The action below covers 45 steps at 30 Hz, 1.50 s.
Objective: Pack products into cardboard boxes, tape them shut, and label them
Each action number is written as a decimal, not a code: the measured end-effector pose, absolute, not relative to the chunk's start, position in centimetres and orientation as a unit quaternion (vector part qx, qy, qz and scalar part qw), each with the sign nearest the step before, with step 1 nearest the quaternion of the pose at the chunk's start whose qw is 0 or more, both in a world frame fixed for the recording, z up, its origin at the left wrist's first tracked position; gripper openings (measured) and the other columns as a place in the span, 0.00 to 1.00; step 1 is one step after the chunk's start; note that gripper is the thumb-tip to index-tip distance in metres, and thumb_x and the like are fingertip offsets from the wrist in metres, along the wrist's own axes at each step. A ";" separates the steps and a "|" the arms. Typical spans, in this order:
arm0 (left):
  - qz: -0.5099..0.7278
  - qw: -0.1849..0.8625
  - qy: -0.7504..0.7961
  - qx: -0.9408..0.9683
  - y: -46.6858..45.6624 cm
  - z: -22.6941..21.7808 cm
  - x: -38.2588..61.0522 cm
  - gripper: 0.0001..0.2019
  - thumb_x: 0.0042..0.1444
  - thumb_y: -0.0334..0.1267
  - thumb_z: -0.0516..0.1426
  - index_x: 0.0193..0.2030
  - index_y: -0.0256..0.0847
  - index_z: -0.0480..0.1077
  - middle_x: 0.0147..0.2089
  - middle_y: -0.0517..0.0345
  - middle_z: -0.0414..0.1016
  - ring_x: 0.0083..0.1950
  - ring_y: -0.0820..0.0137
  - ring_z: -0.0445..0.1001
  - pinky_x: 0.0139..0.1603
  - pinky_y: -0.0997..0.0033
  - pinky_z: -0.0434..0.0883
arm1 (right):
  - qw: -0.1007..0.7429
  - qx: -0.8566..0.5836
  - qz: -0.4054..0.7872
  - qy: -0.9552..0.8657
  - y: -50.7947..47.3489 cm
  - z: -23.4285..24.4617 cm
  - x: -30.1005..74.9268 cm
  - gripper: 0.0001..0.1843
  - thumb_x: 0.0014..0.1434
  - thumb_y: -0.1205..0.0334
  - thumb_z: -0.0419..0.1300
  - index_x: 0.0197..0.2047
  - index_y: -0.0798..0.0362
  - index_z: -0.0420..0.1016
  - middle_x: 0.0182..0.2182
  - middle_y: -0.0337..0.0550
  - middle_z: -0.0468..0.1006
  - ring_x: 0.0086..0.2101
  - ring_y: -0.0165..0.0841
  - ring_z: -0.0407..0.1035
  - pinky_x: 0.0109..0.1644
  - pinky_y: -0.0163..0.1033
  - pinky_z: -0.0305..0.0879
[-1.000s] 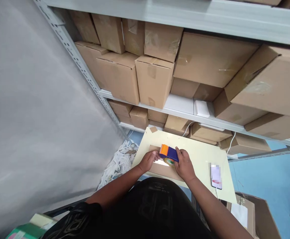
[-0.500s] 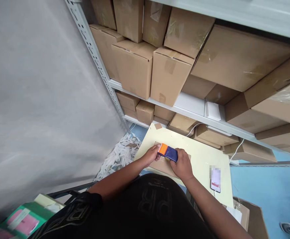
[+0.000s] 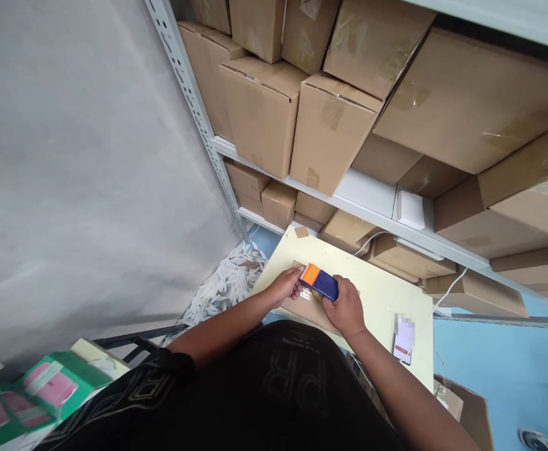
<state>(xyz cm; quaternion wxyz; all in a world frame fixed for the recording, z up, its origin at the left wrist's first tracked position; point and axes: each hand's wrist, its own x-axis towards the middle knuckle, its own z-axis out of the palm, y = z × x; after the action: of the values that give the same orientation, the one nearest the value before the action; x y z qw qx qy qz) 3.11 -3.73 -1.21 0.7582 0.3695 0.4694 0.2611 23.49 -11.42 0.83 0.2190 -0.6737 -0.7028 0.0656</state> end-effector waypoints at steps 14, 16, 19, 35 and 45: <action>0.252 0.812 0.416 0.323 -3.2 -0.3 2.3 0.31 0.60 0.69 0.54 0.39 0.37 0.73 0.35 0.50 0.79 0.31 0.71 0.77 0.29 0.74 0.69 | 0.231 -0.668 0.082 -0.703 -11.1 1.0 24.3 0.30 0.59 0.55 0.60 0.63 0.52 0.65 0.52 0.54 0.76 0.51 0.49 0.72 0.59 0.57 0.69; 0.254 0.810 0.409 0.337 -3.2 -0.1 2.4 0.31 0.59 0.68 0.57 0.42 0.36 0.75 0.38 0.49 0.81 0.34 0.70 0.78 0.31 0.74 0.70 | 0.235 -0.656 0.072 -0.714 -11.2 0.8 24.5 0.30 0.59 0.55 0.60 0.64 0.53 0.64 0.52 0.55 0.76 0.52 0.50 0.71 0.59 0.57 0.69; 0.265 0.792 0.429 0.345 -3.2 0.5 2.4 0.27 0.55 0.62 0.64 0.41 0.36 0.76 0.33 0.52 0.80 0.32 0.70 0.77 0.33 0.73 0.71 | 0.247 -0.643 0.059 -0.723 -11.5 0.5 24.7 0.30 0.59 0.57 0.60 0.64 0.53 0.64 0.51 0.55 0.75 0.51 0.50 0.71 0.59 0.58 0.70; 0.303 0.788 0.338 0.416 -6.2 2.8 4.2 0.26 0.49 0.60 0.68 0.36 0.37 0.71 0.31 0.57 0.76 0.32 0.71 0.76 0.35 0.70 0.73 | 0.390 -0.640 0.179 -0.638 -14.3 -1.2 26.1 0.29 0.60 0.51 0.63 0.61 0.51 0.63 0.53 0.52 0.73 0.52 0.47 0.70 0.58 0.55 0.69; 0.258 0.800 0.326 0.433 -6.6 3.4 4.2 0.26 0.51 0.61 0.67 0.36 0.36 0.71 0.28 0.58 0.77 0.29 0.71 0.77 0.35 0.71 0.74 | 0.439 -0.626 0.270 -0.585 -15.4 -1.6 25.6 0.29 0.61 0.49 0.64 0.61 0.50 0.64 0.55 0.51 0.72 0.55 0.48 0.69 0.61 0.56 0.66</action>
<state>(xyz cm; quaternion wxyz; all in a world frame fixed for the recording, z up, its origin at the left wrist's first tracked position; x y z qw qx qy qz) 4.16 -6.59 3.39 0.7999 0.4333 0.3257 0.2575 25.60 -15.35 -1.58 0.4387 -0.6262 -0.5853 0.2699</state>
